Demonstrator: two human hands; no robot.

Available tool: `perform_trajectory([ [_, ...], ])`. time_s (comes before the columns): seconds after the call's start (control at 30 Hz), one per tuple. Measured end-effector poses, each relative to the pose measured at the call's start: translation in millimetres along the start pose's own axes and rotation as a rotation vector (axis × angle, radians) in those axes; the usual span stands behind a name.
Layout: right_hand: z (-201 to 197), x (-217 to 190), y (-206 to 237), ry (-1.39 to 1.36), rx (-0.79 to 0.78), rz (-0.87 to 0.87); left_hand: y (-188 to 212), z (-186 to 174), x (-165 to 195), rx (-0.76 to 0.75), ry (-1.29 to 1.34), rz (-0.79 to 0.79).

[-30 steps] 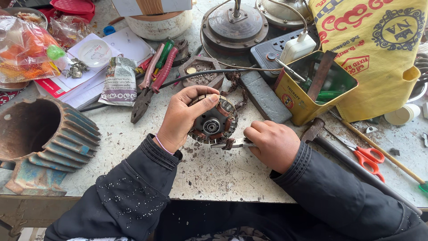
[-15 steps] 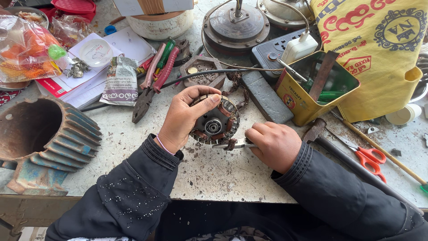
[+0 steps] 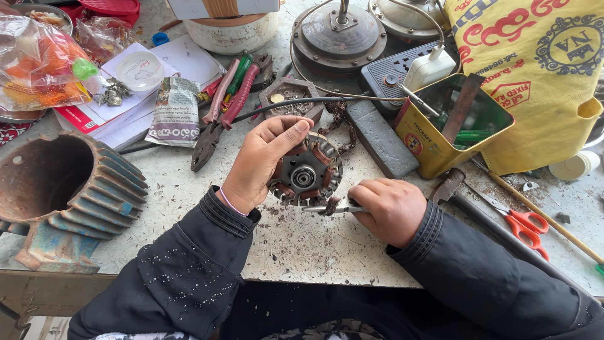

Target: The person uses pliers to pull and adjust copper windings on a motor armature held in the left hand. The armature is rotated and repositioned repeatedly while the person works on different sections of the winding.

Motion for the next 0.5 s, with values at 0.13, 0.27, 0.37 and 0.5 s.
perform_trajectory([
  [0.13,1.7,-1.9,1.3,-0.037,0.017,-0.014,-0.7,-0.7,1.1,-0.087,0.005,0.006],
  [0.27,2.4,-2.4,3.0,-0.117,0.051,0.005,-2.0,-0.7,5.1,-0.138,0.047,0.010],
  [0.37,2.2,-1.5,2.1,-0.190,0.071,0.054,-1.9,-2.0,10.0,-0.087,-0.006,-0.019],
  [0.5,2.5,1.9,0.6,-0.347,0.067,0.259,-1.1,0.0,16.1,-0.115,0.099,-0.037],
])
Point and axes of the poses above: each hand's wrist, its own y-axis away from the middle knuckle, its own z-axis out of the palm, x = y × z, the point moved 2 cm from there along -y, towards the middle knuckle, and after that the axes turned 4 degrees about -y, right-handed, at the moved point
